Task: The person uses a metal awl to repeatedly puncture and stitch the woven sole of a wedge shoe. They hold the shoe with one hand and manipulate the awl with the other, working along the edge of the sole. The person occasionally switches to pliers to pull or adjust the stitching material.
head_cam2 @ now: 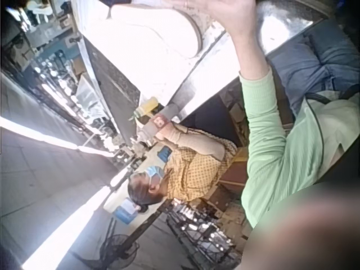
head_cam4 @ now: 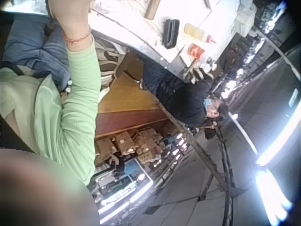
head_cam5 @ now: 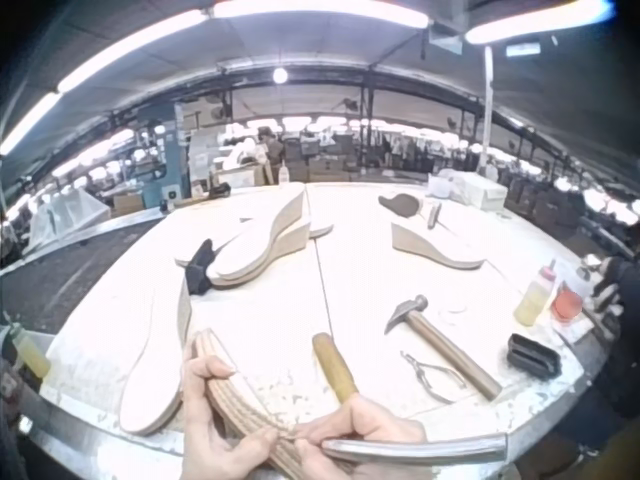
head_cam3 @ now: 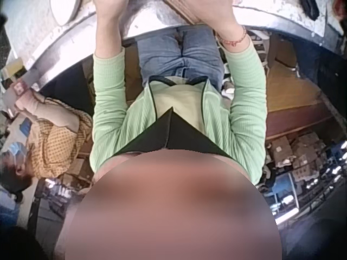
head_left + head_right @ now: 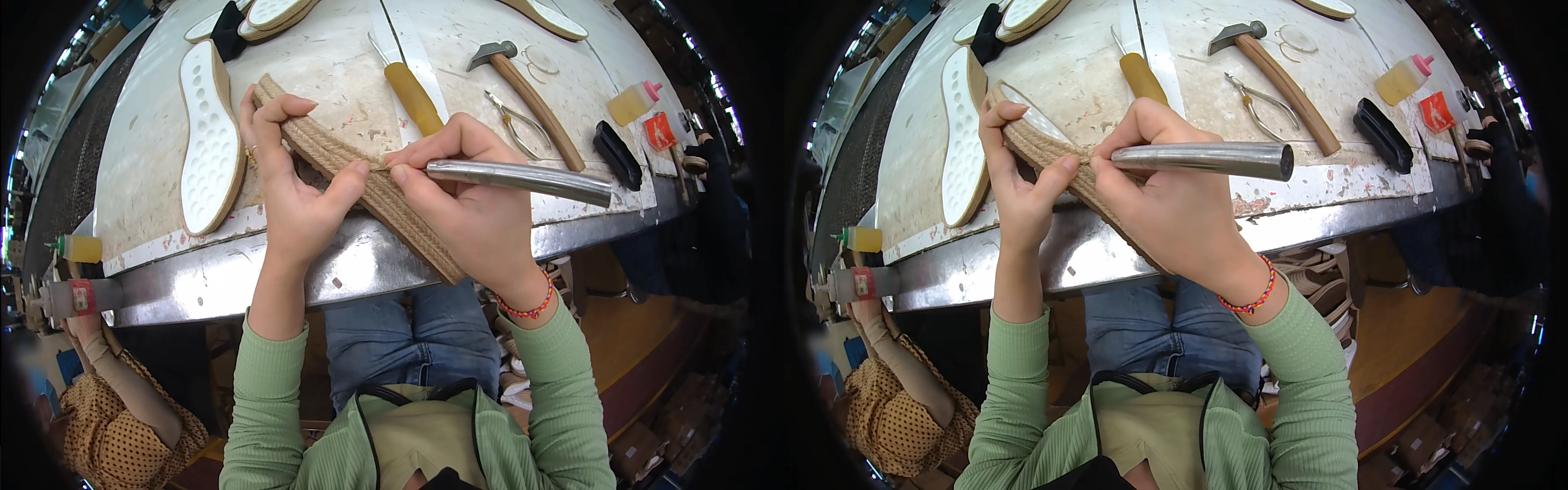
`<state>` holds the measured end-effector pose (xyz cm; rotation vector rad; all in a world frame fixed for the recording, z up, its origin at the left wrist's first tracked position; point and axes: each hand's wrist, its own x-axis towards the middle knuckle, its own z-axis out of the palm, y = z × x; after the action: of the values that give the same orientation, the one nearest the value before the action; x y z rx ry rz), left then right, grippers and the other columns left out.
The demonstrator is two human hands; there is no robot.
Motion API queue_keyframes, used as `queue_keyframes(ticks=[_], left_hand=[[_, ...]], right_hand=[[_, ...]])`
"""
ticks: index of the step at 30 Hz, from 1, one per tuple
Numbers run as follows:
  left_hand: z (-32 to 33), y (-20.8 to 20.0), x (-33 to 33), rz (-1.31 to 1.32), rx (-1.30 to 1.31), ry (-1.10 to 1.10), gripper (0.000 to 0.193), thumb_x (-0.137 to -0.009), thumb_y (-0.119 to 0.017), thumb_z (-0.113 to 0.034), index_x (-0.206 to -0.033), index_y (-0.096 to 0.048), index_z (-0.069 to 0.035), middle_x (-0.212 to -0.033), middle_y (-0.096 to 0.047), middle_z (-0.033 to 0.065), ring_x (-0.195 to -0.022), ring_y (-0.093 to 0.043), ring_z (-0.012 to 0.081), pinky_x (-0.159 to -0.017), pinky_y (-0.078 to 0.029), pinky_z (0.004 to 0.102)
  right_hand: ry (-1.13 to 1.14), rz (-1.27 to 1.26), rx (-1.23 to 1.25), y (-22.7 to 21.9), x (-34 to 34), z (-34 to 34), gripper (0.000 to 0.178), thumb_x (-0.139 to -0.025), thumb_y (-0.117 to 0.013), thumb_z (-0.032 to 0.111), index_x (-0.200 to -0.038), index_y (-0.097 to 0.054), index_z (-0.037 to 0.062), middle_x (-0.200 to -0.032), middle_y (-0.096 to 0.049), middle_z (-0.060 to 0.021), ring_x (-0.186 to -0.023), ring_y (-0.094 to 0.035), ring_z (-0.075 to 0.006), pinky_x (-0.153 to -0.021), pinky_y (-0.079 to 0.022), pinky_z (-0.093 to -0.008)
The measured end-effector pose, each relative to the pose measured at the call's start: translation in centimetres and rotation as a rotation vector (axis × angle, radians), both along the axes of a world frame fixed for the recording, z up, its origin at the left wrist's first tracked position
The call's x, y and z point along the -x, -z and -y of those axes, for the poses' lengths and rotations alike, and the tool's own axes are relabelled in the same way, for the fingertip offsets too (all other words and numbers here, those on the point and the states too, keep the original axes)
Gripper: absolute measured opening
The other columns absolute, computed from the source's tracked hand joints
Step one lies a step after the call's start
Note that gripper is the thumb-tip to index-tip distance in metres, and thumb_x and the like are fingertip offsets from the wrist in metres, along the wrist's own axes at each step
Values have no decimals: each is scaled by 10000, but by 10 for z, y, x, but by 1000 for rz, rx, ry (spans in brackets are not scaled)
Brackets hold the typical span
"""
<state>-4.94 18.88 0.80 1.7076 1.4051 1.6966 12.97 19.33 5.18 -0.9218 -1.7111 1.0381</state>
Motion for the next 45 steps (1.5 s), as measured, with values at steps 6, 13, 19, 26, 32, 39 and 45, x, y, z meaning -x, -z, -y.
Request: queue_keyframes(ticks=[6, 13, 19, 26, 32, 39, 45], left_hand=[[0, 0, 2, -35, 4, 24, 659, -591, -727, -176, -1165, -431, -42, -1296, -340, 205, -1396, -122, 351, -1112, -176, 437], [0, 2, -2, 7, 9, 29, 691, -578, -729, -168, -1184, -414, -61, -1365, -268, 232, -1397, -119, 337, -1117, -164, 422], [0, 2, -2, 42, 27, 38, 680, -598, -717, -163, -1198, -413, -67, -1380, -249, 234, -1407, -98, 331, -1124, -147, 417], [1, 1, 0, 65, 36, 71, 646, -622, -698, -159, -1198, -426, -52, -1336, -316, 192, -1417, -65, 338, -1132, -120, 434], [1, 1, -2, 55, 23, 50, 630, -619, -688, -137, -1185, -429, -45, -1316, -341, 179, -1418, -63, 329, -1128, -123, 435], [-1, 0, -5, 62, 2, 26, 609, -607, -660, -120, -1166, -432, -44, -1305, -349, 183, -1415, -79, 326, -1124, -134, 430], [-2, 0, -5, 37, -17, 13, 592, -605, -647, -113, -1154, -439, -42, -1276, -368, 179, -1409, -95, 332, -1118, -151, 430]], right_hand=[[35, 63, -140, -2, 4, 3, 85, -819, -649, -40, -843, -575, -7, -862, -677, -96, -808, -652, -105, -708, -514, -207], [-16, -119, 89, 0, -1, 0, 99, -822, -654, -35, -864, -565, -17, -870, -665, -101, -843, -651, -113, -750, -527, -222], [-24, -156, 152, 1, -1, -2, 132, -823, -679, -13, -881, -560, -19, -878, -664, -104, -853, -642, -107, -762, -525, -223], [-5, -86, 117, -2, 1, -2, 123, -822, -688, -1, -870, -576, -16, -879, -670, -95, -823, -635, -93, -743, -518, -213], [13, 20, 27, -2, 3, 1, 115, -822, -685, -6, -869, -581, -16, -871, -673, -91, -814, -635, -88, -732, -517, -209], [-11, -105, 104, -2, 2, -2, 112, -831, -680, -1, -860, -572, -11, -864, -670, -87, -810, -631, -80, -734, -521, -211], [-33, -113, 130, -6, 3, -3, 132, -813, -689, 4, -832, -558, -5, -827, -653, -62, -794, -623, -74, -704, -516, -214]])
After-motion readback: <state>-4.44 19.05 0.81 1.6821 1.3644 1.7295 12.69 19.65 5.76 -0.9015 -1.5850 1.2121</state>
